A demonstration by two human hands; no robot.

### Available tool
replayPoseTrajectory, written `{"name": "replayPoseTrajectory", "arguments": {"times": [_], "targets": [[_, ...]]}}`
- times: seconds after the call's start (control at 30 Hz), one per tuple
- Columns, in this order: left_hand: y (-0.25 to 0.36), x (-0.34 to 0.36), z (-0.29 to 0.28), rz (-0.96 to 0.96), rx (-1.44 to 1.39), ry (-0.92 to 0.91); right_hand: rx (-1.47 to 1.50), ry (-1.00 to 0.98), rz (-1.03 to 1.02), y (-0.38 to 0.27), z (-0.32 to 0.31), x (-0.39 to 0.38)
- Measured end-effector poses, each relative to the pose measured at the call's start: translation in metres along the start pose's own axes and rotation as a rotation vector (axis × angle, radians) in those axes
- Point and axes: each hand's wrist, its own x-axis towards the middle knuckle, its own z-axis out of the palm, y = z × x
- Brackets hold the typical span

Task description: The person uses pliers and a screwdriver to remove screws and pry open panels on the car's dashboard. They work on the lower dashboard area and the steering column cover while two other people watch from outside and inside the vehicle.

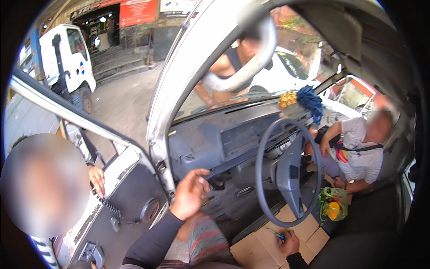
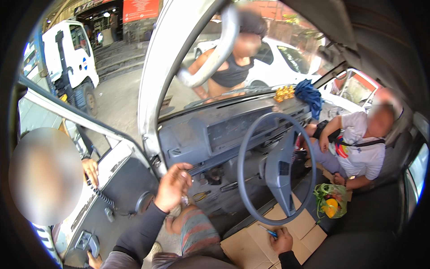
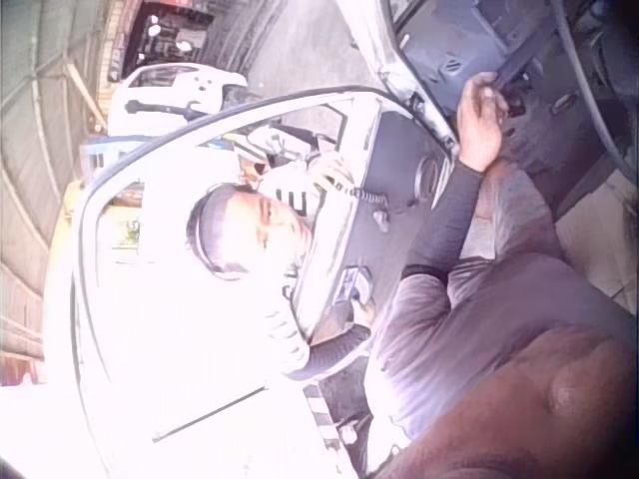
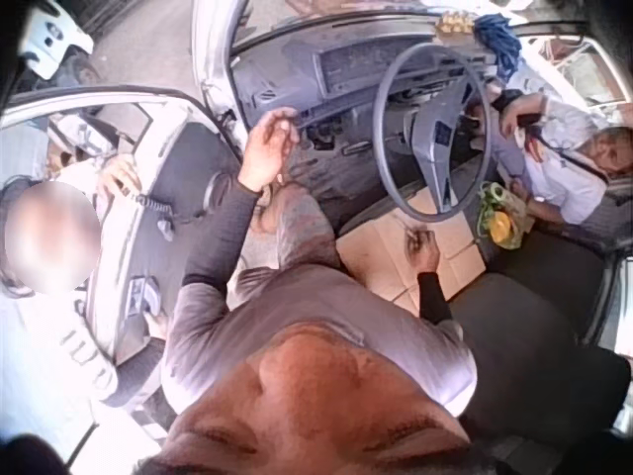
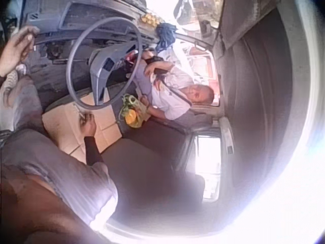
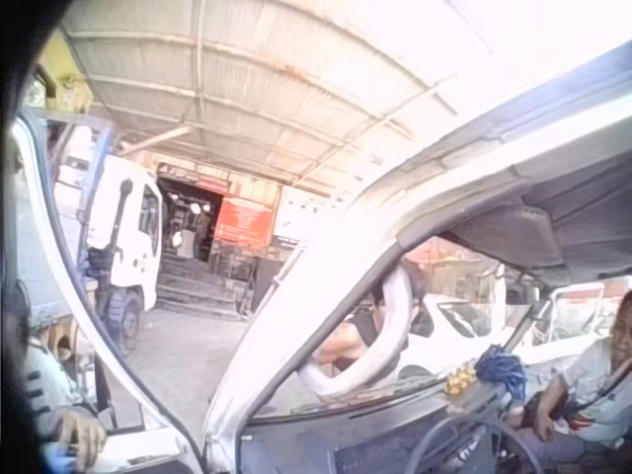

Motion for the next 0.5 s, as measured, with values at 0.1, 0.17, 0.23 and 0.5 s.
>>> {"name": "replayPoseTrajectory", "arguments": {"times": [0.1,0.17,0.23,0.5], "targets": [[0.014,0.031,-0.001,-0.033,-0.23,-0.149,-0.144,0.007,0.192,0.051,-0.005,-0.037],[0.002,0.022,0.017,-0.149,-0.365,-0.209,-0.14,0.05,0.269,0.069,0.001,-0.056],[-0.02,0.007,0.024,-0.16,-0.419,-0.213,-0.166,0.083,0.309,0.08,0.012,-0.056],[0.069,0.105,0.079,0.374,0.057,-0.244,-0.218,0.351,0.383,0.042,0.054,-0.036]]}}
